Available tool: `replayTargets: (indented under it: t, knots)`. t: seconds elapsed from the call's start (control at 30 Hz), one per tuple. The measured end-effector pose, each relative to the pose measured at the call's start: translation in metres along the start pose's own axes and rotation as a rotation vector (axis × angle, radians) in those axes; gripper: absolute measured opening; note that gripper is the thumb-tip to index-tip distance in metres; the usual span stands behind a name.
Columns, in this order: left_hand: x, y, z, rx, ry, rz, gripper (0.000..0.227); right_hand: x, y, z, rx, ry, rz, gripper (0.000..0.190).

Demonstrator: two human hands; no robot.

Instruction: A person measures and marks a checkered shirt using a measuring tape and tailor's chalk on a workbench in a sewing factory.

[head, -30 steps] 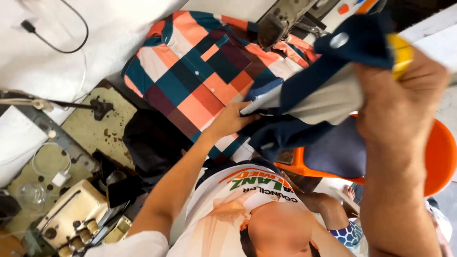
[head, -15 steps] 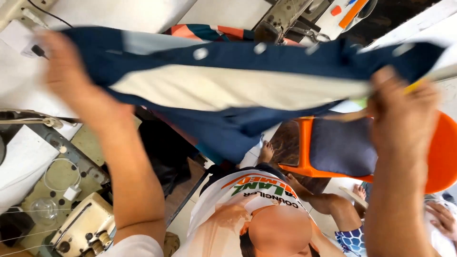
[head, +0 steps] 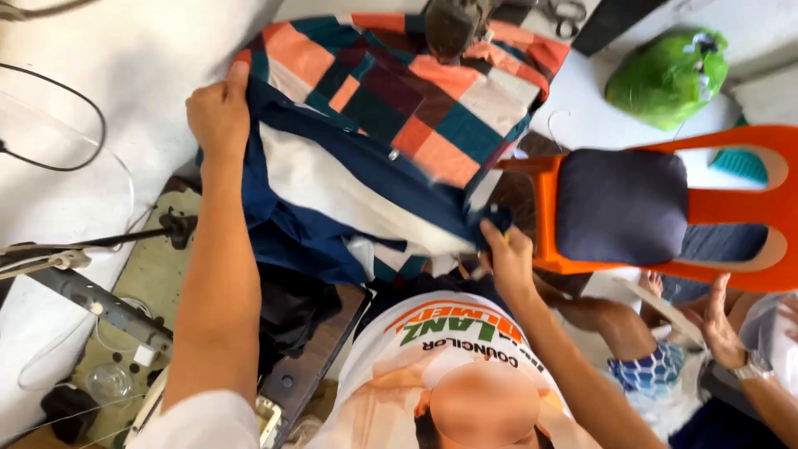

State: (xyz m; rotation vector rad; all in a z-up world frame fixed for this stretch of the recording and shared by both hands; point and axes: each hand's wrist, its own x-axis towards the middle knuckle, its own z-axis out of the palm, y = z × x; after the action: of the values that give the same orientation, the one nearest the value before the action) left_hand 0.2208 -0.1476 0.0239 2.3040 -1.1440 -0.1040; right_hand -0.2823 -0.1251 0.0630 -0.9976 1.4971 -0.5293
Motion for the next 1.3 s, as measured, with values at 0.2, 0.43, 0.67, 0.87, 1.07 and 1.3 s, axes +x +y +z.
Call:
replayTargets:
  t: [0.2,0.43,0.67,0.87,1.07,1.3]
  knots:
    - [-0.019,-0.031,0.083,0.183,-0.341,-0.12,0.066,0.114,0.134,0.02,-0.04,0.081,0.138,0.017]
    - [-0.001,-0.046,0.112,0.038,-0.103,0.346,0.027,0.105,0.083,0.022,0.196,0.201,0.084,0.02]
    - [0.015,-0.082,0.124,0.144,0.065,0.087,0.011,0.147,0.125,0.005,0.2,0.286,0.065,0.02]
    - [-0.021,0.003,0.105,0.197,0.045,0.222,0.039,0.103,0.08,-0.033,-0.065,0.324,0.082,0.018]
    - [-0.15,0.203,0.064,-1.046,-0.938,0.229,0.03,0.03,-0.039,-0.005,-0.374,-0.269,-0.315,0.016]
    - [-0.098,0.148,0.055,-0.357,-1.007,0.286,0.026,0.081,-0.06,0.04,-0.45,-0.317,-0.235,0.017]
